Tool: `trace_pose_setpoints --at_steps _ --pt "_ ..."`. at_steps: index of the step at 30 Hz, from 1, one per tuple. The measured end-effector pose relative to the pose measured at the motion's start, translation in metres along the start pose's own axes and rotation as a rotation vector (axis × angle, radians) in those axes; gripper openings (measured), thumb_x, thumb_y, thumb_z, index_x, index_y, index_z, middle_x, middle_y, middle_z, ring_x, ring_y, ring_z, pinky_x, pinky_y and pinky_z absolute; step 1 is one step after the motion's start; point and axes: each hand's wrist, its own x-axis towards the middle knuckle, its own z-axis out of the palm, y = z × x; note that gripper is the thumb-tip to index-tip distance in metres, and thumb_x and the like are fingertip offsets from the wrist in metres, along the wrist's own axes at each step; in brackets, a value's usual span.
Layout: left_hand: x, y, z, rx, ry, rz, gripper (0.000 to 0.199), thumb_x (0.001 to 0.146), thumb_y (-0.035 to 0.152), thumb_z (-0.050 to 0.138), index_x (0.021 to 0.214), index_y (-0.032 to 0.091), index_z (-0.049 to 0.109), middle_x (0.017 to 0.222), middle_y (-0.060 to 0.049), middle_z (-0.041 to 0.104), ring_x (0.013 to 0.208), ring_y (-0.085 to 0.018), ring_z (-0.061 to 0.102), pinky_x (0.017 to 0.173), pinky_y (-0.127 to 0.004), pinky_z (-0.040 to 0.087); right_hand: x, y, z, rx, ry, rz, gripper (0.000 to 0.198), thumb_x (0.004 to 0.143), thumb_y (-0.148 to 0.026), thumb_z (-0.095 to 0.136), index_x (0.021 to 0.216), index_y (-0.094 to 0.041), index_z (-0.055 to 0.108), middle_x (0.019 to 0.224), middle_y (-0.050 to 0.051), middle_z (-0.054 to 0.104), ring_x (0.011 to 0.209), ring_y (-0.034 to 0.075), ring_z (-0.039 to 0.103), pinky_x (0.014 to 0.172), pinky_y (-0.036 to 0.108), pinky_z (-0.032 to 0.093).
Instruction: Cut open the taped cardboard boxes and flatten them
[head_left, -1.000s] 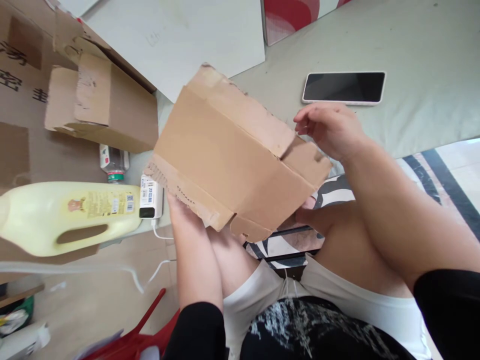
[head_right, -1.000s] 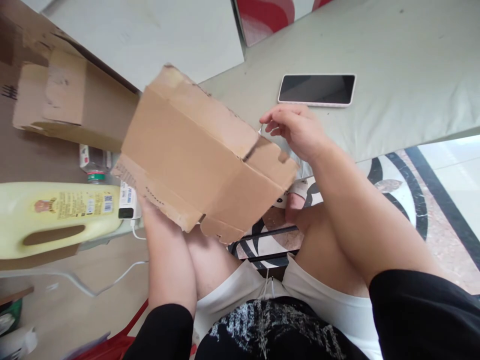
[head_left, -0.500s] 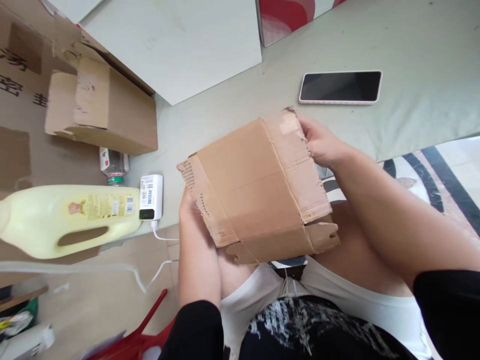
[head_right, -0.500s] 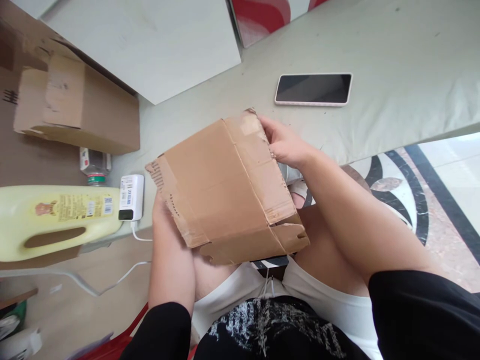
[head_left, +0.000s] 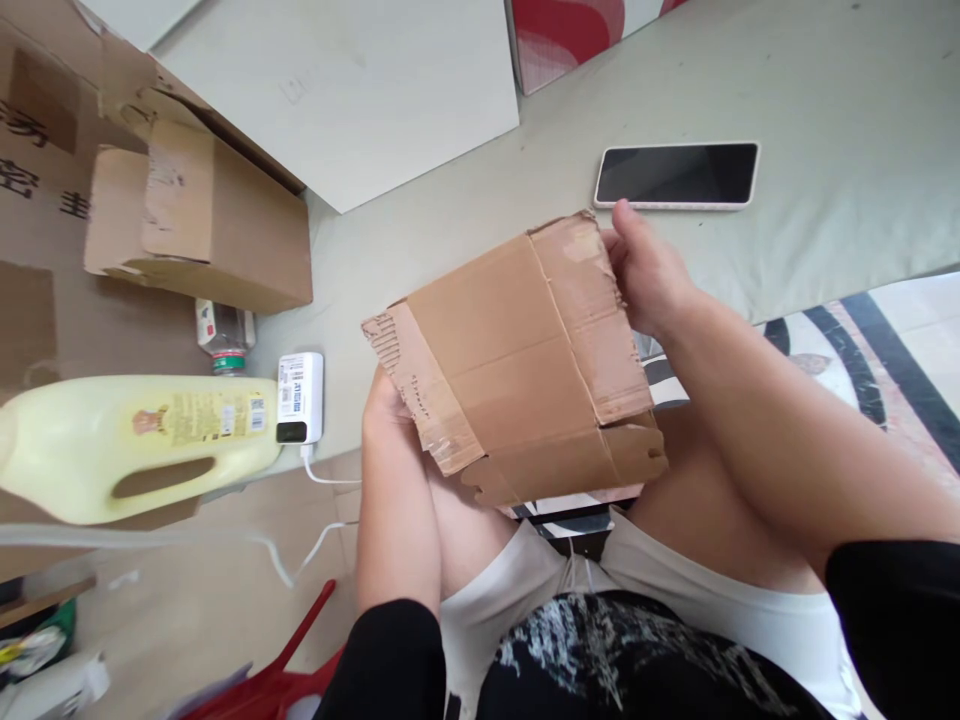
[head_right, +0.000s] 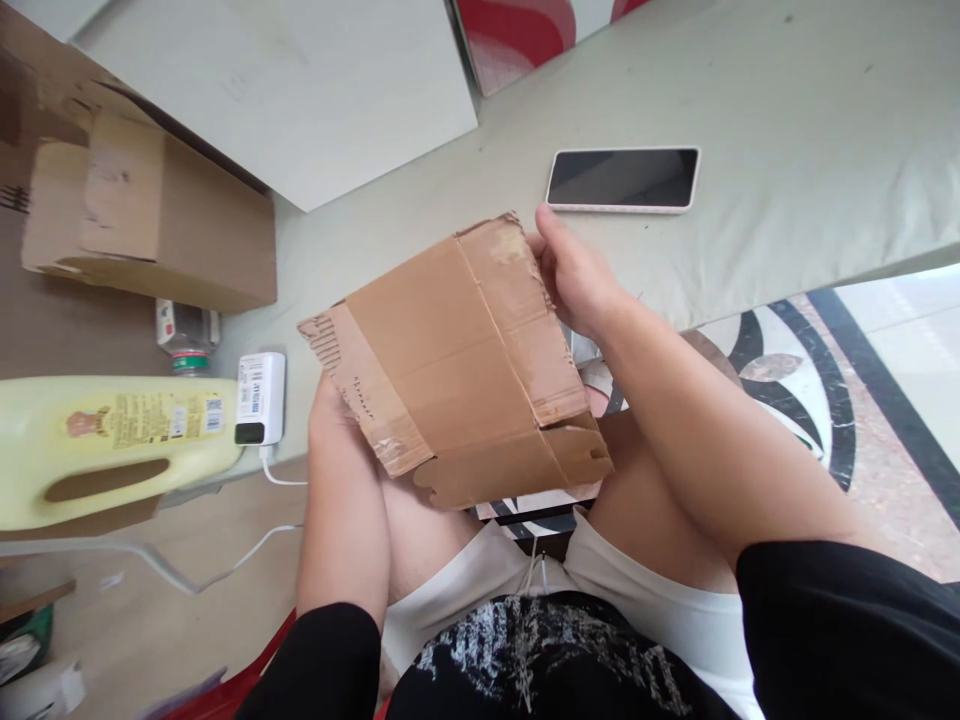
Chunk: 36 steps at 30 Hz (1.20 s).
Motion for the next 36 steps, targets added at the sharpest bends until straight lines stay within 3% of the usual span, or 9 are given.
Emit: trace_pose_setpoints --at_steps 4,10,13,16,20,24,29,32,36 --pt "0.01 0.005 0.0 0.018 -0.03 0.008 0.032 0.062 0.04 0.081 0.083 0.019 0.07 0.081 -0.005 0.076 0.103 -0.028 0.072 0.09 -0.04 0.061 -0.002 -0.001 0.001 0.005 -0.167 0.084 0.042 0.07 -0.059 0.08 0.077 -0.02 0.067 0.079 0.002 0.07 0.076 0.018 0.066 0.064 0.032 0.055" --pt "0.009 0.011 0.001 -0.05 -0.165 0.146 0.065 0.064 0.077 0.069 0.091 0.018 0.073 0.106 -0.01 0.077 0.117 -0.032 0.068 0.098 -0.042 0.059 -0.003 0.001 0.008 -0.072 0.03 -0.036 0.026 0.082 -0.046 0.068 0.078 -0.021 0.063 0.079 0.0 0.068 0.073 0.016 0.063 0.07 0.034 0.054" --pt "0.008 0.008 0.002 0.035 -0.129 0.149 0.057 0.052 0.051 0.091 0.094 0.018 0.072 0.1 -0.009 0.078 0.114 -0.032 0.07 0.101 -0.043 0.057 0.0 0.006 0.011 -0.077 0.064 -0.17 0.02 0.084 -0.042 0.065 0.09 -0.023 0.063 0.091 0.0 0.069 0.088 0.017 0.065 0.085 0.038 0.054" --pt "0.01 0.005 0.004 0.059 -0.098 0.171 0.052 0.054 0.037 0.093 0.096 0.017 0.07 0.098 -0.01 0.078 0.114 -0.032 0.07 0.102 -0.044 0.056 0.001 0.008 0.015 -0.077 0.087 -0.234 0.02 0.083 -0.042 0.066 0.094 -0.025 0.062 0.097 -0.001 0.07 0.095 0.018 0.064 0.092 0.038 0.052" --pt "0.016 0.006 0.004 -0.025 -0.089 0.248 0.044 0.056 0.033 0.092 0.091 0.017 0.069 0.093 -0.007 0.078 0.112 -0.029 0.071 0.101 -0.038 0.057 0.001 -0.001 0.013 0.02 0.162 -0.158 0.015 0.08 -0.037 0.066 0.087 -0.025 0.06 0.085 -0.003 0.069 0.072 0.011 0.061 0.067 0.026 0.049" --pt "0.028 0.015 -0.005 -0.224 0.066 0.423 0.029 0.071 0.035 0.081 0.091 0.02 0.067 0.101 -0.006 0.077 0.12 -0.023 0.067 0.104 -0.034 0.055 0.006 -0.012 0.001 0.187 0.222 -0.014 0.023 0.081 -0.045 0.061 0.089 -0.023 0.058 0.071 -0.002 0.066 0.052 0.008 0.055 0.047 0.021 0.038" --pt "0.044 0.021 -0.011 -0.364 0.185 0.453 0.021 0.085 0.039 0.066 0.093 0.019 0.067 0.112 -0.007 0.075 0.131 -0.022 0.06 0.108 -0.033 0.052 0.002 -0.01 0.004 0.138 -0.023 0.088 0.052 0.065 -0.07 0.071 0.087 -0.023 0.062 0.075 -0.001 0.068 0.055 0.011 0.062 0.042 0.024 0.041" --pt "0.046 0.018 -0.005 -0.411 0.188 0.407 0.019 0.089 0.036 0.061 0.092 0.019 0.067 0.112 -0.007 0.075 0.127 -0.021 0.062 0.106 -0.032 0.053 -0.012 -0.003 0.016 0.009 -0.203 0.099 0.05 0.062 -0.066 0.079 0.077 -0.022 0.062 0.063 -0.002 0.063 0.049 0.011 0.057 0.04 0.024 0.04" --pt "0.042 0.016 0.005 -0.45 0.164 0.321 0.022 0.082 0.036 0.066 0.097 0.019 0.067 0.112 -0.007 0.074 0.117 -0.023 0.067 0.104 -0.035 0.054 -0.029 0.002 0.028 -0.123 -0.227 0.149 0.046 0.067 -0.061 0.081 0.073 -0.021 0.061 0.055 -0.002 0.058 0.042 0.009 0.049 0.036 0.023 0.039"
